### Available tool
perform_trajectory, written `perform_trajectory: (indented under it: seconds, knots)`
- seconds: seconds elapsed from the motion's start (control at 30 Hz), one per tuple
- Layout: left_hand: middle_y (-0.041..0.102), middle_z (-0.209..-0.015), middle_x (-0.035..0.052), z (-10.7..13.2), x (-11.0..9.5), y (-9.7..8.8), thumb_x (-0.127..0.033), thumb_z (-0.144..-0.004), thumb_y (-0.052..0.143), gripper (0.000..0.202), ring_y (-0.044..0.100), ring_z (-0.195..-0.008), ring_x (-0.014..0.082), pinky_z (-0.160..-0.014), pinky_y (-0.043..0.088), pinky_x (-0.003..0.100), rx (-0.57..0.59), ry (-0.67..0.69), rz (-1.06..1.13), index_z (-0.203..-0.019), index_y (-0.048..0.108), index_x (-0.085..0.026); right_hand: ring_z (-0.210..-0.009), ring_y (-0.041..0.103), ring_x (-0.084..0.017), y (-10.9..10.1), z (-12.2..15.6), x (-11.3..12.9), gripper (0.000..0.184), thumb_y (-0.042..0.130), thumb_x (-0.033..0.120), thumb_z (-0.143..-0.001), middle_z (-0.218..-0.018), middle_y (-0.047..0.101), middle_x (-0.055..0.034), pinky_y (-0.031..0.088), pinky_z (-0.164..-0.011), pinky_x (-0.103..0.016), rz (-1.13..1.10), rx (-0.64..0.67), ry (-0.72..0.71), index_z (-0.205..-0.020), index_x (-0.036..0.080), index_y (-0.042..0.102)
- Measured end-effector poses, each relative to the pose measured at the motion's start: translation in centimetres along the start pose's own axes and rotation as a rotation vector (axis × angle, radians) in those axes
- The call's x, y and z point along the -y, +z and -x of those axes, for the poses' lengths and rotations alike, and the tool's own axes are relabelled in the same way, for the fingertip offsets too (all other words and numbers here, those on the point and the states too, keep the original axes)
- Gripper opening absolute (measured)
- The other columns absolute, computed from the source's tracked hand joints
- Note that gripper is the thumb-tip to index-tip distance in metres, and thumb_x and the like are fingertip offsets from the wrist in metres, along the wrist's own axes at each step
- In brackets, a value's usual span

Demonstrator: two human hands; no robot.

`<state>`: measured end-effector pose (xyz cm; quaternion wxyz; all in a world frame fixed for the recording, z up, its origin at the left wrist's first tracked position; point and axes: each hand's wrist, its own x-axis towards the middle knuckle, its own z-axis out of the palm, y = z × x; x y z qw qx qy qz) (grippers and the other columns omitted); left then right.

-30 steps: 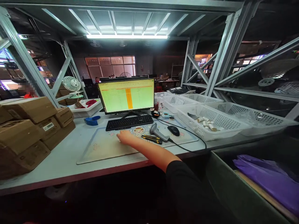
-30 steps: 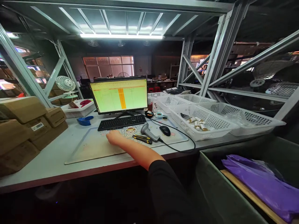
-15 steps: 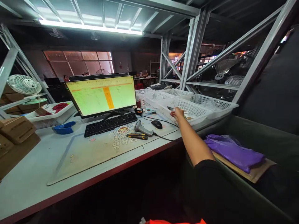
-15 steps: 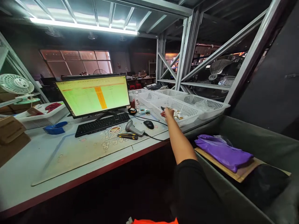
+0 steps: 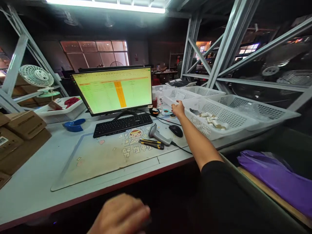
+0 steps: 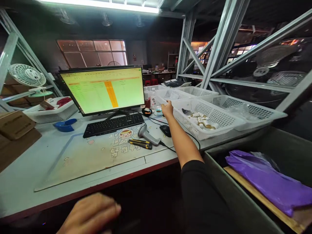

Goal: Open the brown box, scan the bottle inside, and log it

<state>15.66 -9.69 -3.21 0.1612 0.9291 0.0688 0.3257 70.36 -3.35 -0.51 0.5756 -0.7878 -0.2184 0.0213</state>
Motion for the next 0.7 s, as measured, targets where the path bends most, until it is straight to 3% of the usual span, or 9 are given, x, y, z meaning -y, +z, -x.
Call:
perform_trajectory:
  seconds: [0.1, 0.17, 0.23, 0.5, 0.57, 0.7]
  knots:
    - [0.076, -0.11, 0.0041, -2.1, 6.0, 2.8, -0.032, -0.106, 0.059, 0.021, 0.074, -0.1, 0.0185, -0.087, 0.06, 0.029, -0.092, -0.064, -0.13, -0.12, 0.072, -0.027, -0.094, 0.068, -0.025, 2.3, -3.0, -0.4, 0.053, 0.061, 0.031, -0.09, -0.102, 0.073, -0.0095, 0.056, -0.095, -0.042, 0.058, 0.0, -0.021, -0.139, 0.015, 0.053]
    - [0.074, -0.114, 0.008, -2.3, 9.4, 4.7, -0.034, -0.107, 0.055, 0.023, 0.072, -0.103, 0.0227, -0.091, 0.058, 0.036, -0.161, -0.198, -0.275, -0.119, 0.071, -0.021, -0.103, 0.068, -0.028, 3.8, -5.1, -0.5, 0.053, 0.065, 0.029, -0.087, -0.105, 0.073, -0.0127, 0.051, -0.104, -0.043, 0.098, -0.007, -0.032, -0.136, 0.012, 0.055]
    - [0.073, -0.12, 0.011, -1.7, 11.3, 6.0, -0.04, -0.107, 0.054, 0.03, 0.069, -0.11, 0.0278, -0.096, 0.054, 0.044, -0.167, -0.297, -0.385, -0.121, 0.069, -0.018, -0.112, 0.067, -0.03, 5.4, -7.3, -0.6, 0.056, 0.069, 0.029, -0.085, -0.11, 0.073, -0.0157, 0.047, -0.11, -0.043, 0.137, -0.013, -0.038, -0.136, 0.009, 0.056]
    - [0.075, -0.117, 0.0074, 1.8, 12.3, 7.7, -0.035, -0.103, 0.057, 0.02, 0.067, -0.111, 0.0278, -0.095, 0.046, 0.043, -0.122, -0.353, -0.494, -0.115, 0.069, -0.024, -0.14, 0.055, -0.033, 11.8, -14.0, -0.5, 0.081, 0.079, 0.033, -0.083, -0.15, 0.056, -0.0273, 0.039, -0.121, -0.041, 0.215, -0.017, -0.013, -0.151, 0.004, 0.044]
    - [0.077, -0.115, 0.0068, 2.6, 12.8, 8.4, -0.036, -0.103, 0.055, 0.02, 0.068, -0.109, 0.0283, -0.093, 0.046, 0.043, -0.142, -0.391, -0.504, -0.112, 0.07, -0.026, -0.141, 0.055, -0.033, 12.9, -14.7, -0.6, 0.085, 0.082, 0.032, -0.08, -0.151, 0.055, -0.0278, 0.04, -0.121, -0.042, 0.218, -0.029, 0.009, -0.15, 0.005, 0.043]
    - [0.078, -0.112, 0.0059, 3.5, 13.4, 10.0, -0.036, -0.102, 0.051, 0.023, 0.07, -0.106, 0.0299, -0.091, 0.047, 0.045, -0.174, -0.444, -0.577, -0.105, 0.073, -0.028, -0.128, 0.064, -0.037, 13.5, -14.5, -0.2, 0.074, 0.083, 0.025, -0.075, -0.135, 0.064, -0.0292, 0.048, -0.112, -0.047, 0.21, -0.048, 0.033, -0.138, 0.005, 0.049]
